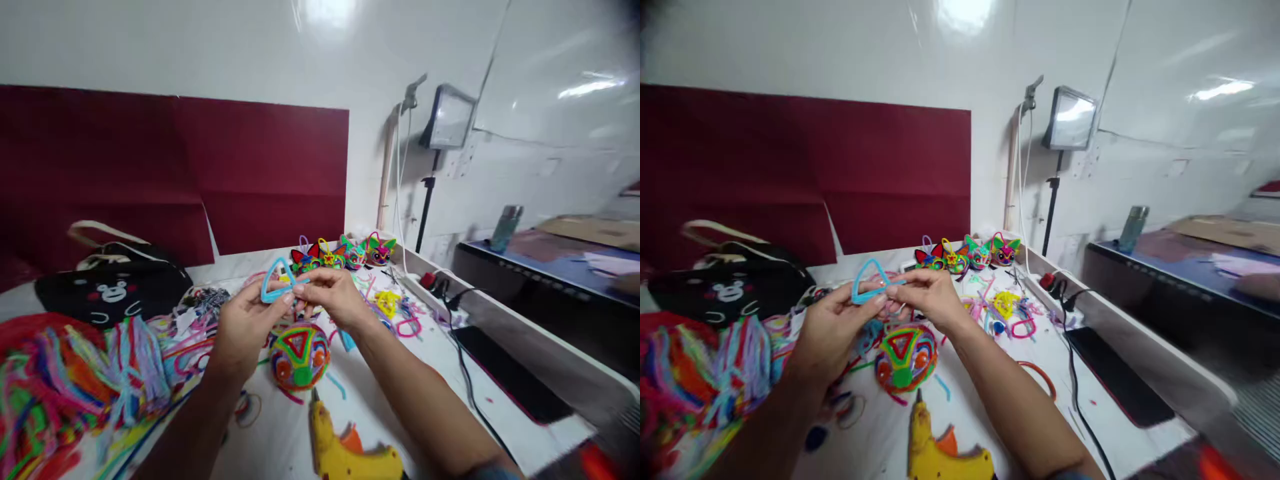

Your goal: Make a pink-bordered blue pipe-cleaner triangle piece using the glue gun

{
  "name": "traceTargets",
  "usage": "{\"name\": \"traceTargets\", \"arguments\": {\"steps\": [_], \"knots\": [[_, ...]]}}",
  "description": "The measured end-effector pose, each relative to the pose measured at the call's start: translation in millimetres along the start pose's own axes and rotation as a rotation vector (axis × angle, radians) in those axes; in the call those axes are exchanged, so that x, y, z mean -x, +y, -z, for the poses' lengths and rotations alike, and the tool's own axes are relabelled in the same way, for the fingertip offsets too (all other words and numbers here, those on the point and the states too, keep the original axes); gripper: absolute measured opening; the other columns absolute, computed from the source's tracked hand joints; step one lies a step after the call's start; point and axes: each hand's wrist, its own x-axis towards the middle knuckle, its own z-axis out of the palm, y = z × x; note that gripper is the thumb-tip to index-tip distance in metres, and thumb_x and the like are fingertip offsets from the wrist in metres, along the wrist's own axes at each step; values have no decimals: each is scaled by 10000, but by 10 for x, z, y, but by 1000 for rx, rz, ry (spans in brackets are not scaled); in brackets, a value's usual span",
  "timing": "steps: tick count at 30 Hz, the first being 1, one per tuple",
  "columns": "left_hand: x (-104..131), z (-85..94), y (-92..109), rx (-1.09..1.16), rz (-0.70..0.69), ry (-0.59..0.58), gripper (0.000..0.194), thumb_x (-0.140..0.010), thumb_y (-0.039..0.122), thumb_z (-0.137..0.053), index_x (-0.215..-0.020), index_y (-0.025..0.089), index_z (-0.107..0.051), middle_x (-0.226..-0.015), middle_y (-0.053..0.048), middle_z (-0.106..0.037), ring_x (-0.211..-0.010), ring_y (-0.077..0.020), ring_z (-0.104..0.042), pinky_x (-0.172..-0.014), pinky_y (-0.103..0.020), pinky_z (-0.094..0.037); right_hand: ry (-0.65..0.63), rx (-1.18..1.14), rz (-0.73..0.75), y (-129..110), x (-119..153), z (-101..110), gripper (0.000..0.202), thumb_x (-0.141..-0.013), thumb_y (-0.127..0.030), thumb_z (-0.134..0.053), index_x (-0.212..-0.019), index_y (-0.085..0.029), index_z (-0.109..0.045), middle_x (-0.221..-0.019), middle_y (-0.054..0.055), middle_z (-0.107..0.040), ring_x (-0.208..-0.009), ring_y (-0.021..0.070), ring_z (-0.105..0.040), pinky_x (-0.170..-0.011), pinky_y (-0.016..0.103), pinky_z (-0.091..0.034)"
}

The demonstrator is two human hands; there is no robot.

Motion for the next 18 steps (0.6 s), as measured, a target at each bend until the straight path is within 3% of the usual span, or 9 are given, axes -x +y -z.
{"name": "traceTargets", "arguments": {"steps": [10, 18], "knots": [[-57, 15, -59, 18, -39, 26, 379, -605, 297, -850, -917, 125, -722, -813, -43, -740, -644, -149, -680, -669, -268, -579, 4, 92, -22, -66, 6, -1, 297, -678, -410, -788, -742, -126, -727, -547, 14, -680, -477, 116, -632, -451, 207, -526], [-56, 4, -79, 22, -12, 24, 340, -603, 314, -841, -858, 129, -715, -665, -27, -709, -585, -139, -649, -613, -250, -553, 41, 164, -3, -91, 35, -12, 248, -668, -359, -786, -705, -130, -698, -565, -16, -642, -443, 82, -562, -423, 200, -494]]}}
